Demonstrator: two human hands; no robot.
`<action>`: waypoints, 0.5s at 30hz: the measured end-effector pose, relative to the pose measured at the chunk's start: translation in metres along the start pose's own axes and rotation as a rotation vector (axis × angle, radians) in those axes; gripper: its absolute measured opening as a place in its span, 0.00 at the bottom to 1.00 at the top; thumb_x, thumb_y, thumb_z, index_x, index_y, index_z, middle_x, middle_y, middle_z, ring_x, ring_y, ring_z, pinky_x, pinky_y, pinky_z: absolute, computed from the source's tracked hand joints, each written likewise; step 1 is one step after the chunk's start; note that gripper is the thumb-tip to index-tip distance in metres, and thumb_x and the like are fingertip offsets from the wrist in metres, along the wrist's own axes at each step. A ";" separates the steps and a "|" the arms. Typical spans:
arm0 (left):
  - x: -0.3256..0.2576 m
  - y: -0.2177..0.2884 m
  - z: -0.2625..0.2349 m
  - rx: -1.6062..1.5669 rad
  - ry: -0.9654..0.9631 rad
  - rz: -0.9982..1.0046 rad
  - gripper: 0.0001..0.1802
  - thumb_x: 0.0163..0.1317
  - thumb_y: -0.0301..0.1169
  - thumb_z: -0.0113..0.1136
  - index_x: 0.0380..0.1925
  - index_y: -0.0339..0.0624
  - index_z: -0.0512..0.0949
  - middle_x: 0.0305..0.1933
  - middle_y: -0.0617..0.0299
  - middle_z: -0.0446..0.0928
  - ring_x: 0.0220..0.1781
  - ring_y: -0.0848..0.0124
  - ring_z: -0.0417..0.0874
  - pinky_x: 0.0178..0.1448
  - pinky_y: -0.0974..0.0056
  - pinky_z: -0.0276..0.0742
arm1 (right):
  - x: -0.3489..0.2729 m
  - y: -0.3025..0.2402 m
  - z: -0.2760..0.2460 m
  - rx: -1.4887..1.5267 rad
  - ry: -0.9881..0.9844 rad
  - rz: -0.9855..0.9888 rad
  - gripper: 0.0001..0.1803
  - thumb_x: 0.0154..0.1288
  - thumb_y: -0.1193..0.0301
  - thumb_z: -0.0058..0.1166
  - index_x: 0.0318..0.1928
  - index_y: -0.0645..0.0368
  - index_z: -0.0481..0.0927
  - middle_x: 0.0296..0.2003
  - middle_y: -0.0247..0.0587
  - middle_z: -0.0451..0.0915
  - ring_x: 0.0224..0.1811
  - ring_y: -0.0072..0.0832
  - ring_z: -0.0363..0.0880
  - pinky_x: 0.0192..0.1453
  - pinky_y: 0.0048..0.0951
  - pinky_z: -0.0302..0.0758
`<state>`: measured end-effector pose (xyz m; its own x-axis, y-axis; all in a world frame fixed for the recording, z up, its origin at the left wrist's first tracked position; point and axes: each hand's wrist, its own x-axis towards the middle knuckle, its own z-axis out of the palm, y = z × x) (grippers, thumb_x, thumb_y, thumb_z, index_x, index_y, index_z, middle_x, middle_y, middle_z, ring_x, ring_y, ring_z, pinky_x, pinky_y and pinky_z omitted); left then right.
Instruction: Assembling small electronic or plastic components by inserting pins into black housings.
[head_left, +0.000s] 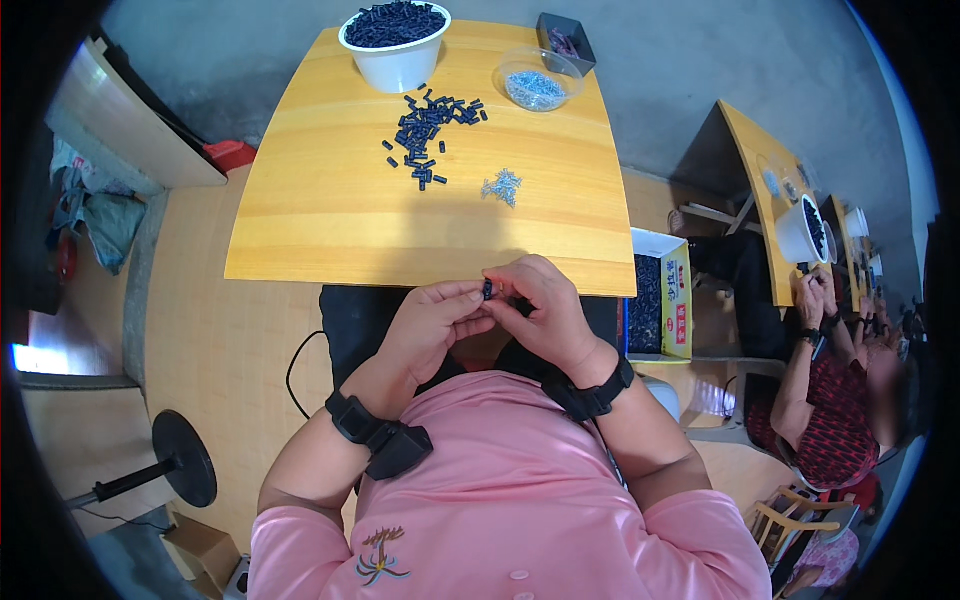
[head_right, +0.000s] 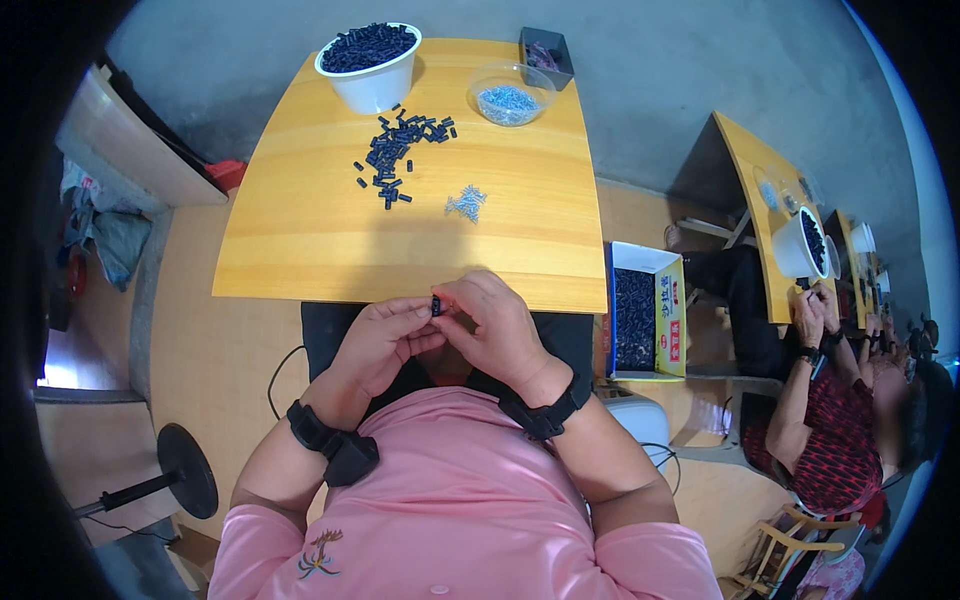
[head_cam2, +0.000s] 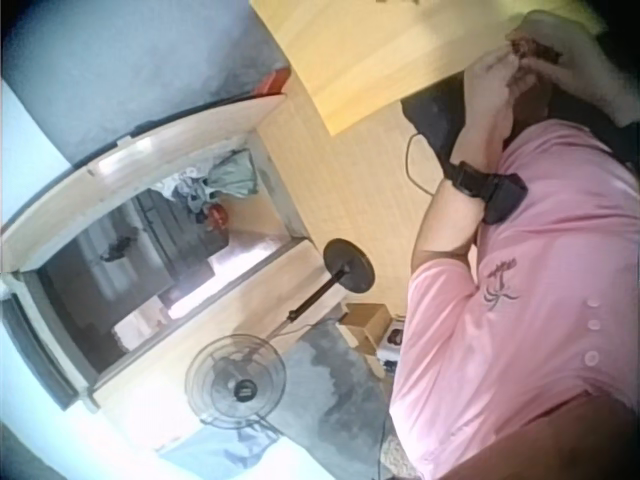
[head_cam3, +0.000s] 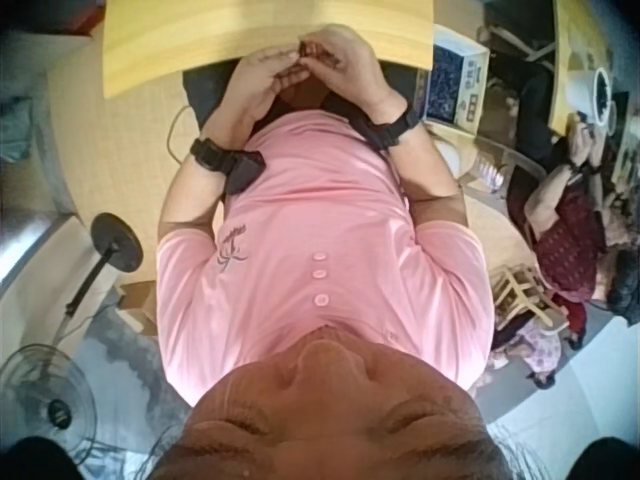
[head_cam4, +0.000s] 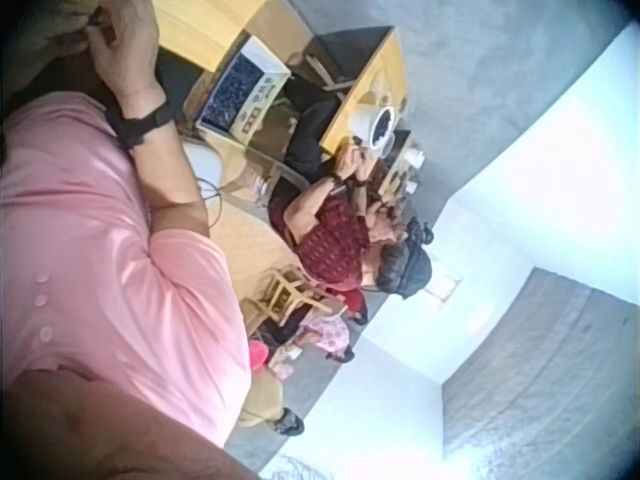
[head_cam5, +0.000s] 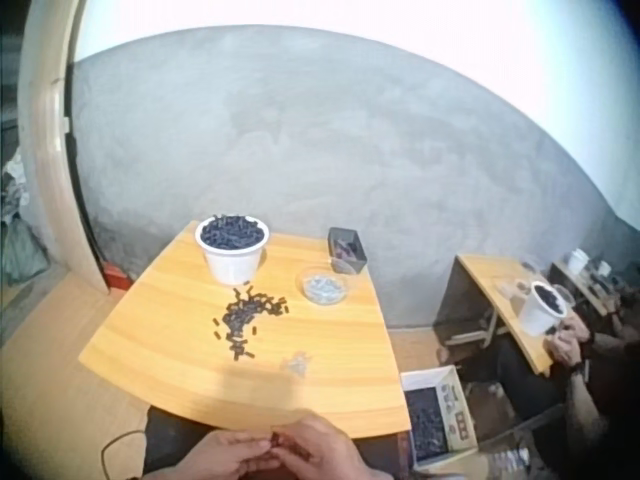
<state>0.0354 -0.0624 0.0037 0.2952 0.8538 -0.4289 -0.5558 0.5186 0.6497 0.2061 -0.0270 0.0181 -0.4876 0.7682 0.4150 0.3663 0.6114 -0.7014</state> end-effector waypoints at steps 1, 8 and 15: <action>0.000 -0.001 0.001 0.000 -0.002 0.009 0.11 0.64 0.28 0.52 0.43 0.36 0.77 0.41 0.59 0.79 0.41 0.73 0.80 0.47 0.69 0.78 | 0.000 -0.001 0.000 0.001 0.003 -0.001 0.16 0.48 0.79 0.61 0.40 0.62 0.77 0.27 0.39 0.72 0.29 0.30 0.72 0.32 0.25 0.72; 0.006 -0.001 -0.001 -0.039 -0.027 -0.024 0.11 0.64 0.29 0.51 0.42 0.37 0.77 0.40 0.59 0.79 0.41 0.73 0.81 0.47 0.68 0.78 | 0.001 0.001 -0.002 -0.003 -0.002 0.046 0.15 0.48 0.77 0.59 0.39 0.63 0.76 0.29 0.44 0.74 0.33 0.40 0.74 0.35 0.32 0.72; 0.006 0.003 0.000 -0.029 -0.046 -0.032 0.12 0.65 0.32 0.51 0.42 0.37 0.77 0.39 0.59 0.79 0.40 0.73 0.80 0.48 0.68 0.77 | 0.000 0.006 0.001 -0.059 -0.001 0.006 0.16 0.49 0.76 0.60 0.41 0.62 0.76 0.28 0.41 0.73 0.30 0.35 0.72 0.33 0.30 0.70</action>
<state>0.0361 -0.0560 0.0031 0.3481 0.8386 -0.4190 -0.5675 0.5443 0.6178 0.2075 -0.0235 0.0130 -0.4862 0.7714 0.4105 0.4148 0.6172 -0.6686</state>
